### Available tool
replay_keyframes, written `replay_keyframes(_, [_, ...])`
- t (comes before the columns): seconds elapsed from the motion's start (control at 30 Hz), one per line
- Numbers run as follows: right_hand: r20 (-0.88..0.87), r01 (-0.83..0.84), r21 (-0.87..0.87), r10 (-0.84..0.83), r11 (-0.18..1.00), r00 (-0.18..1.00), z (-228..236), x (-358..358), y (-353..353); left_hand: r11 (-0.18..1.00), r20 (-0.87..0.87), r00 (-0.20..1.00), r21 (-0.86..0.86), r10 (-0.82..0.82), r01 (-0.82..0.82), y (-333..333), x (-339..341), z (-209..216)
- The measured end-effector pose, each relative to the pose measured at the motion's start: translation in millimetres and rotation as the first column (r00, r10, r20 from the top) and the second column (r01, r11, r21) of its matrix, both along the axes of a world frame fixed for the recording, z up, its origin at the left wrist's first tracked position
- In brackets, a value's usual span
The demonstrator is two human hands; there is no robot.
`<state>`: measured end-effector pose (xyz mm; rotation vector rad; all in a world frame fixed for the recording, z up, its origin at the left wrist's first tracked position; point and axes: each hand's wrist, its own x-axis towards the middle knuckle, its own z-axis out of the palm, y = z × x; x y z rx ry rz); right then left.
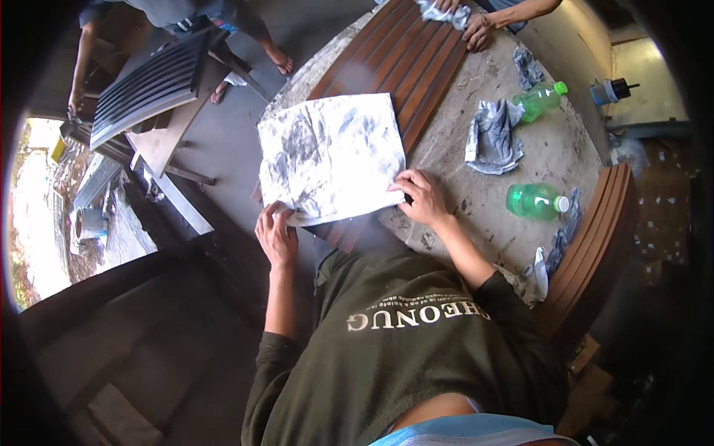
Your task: The person wipes a wooden slatted panel with a cloth by hand, periodically applying liquid from a bottle, and moves the panel to a stack.
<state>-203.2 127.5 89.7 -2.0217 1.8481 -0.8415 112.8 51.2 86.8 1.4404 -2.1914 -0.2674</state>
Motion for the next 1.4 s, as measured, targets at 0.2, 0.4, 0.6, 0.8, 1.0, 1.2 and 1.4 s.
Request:
replay_keyframes(0.2, [-0.029,-0.094,-0.020,0.094,0.995,0.995,0,-10,6,0.993,0.048,0.992,-0.026,-0.117,0.118,8,12,1])
replay_keyframes(0.4, [-0.113,-0.063,0.119,0.077,0.991,0.991,15,-31,25,0.946,0.060,0.950,0.131,-0.305,0.296,27,9,18])
replay_keyframes(0.6, [-0.034,0.093,0.164,-0.088,0.982,0.996,21,-40,29,0.830,0.015,0.886,0.357,-0.464,0.429,-17,-25,66])
replay_keyframes(0.8, [0.140,0.237,0.230,-0.273,0.944,0.952,40,-24,22,0.817,-0.117,0.826,0.122,-0.552,0.564,-117,-175,48])
replay_keyframes(1.0, [0.257,0.323,0.144,-0.350,0.935,0.901,29,-24,33,0.803,0.249,0.765,0.123,-0.594,0.584,-160,-233,23])
replay_keyframes(1.2, [0.144,0.513,0.058,-0.516,0.856,0.845,88,-36,-12,0.765,-0.225,0.767,0.117,-0.600,0.633,-191,-166,116])
replay_keyframes(1.4, [0.414,0.439,-0.160,-0.343,0.884,0.843,83,-58,-71,0.882,-0.148,0.871,-0.014,-0.468,0.471,-207,-144,133])
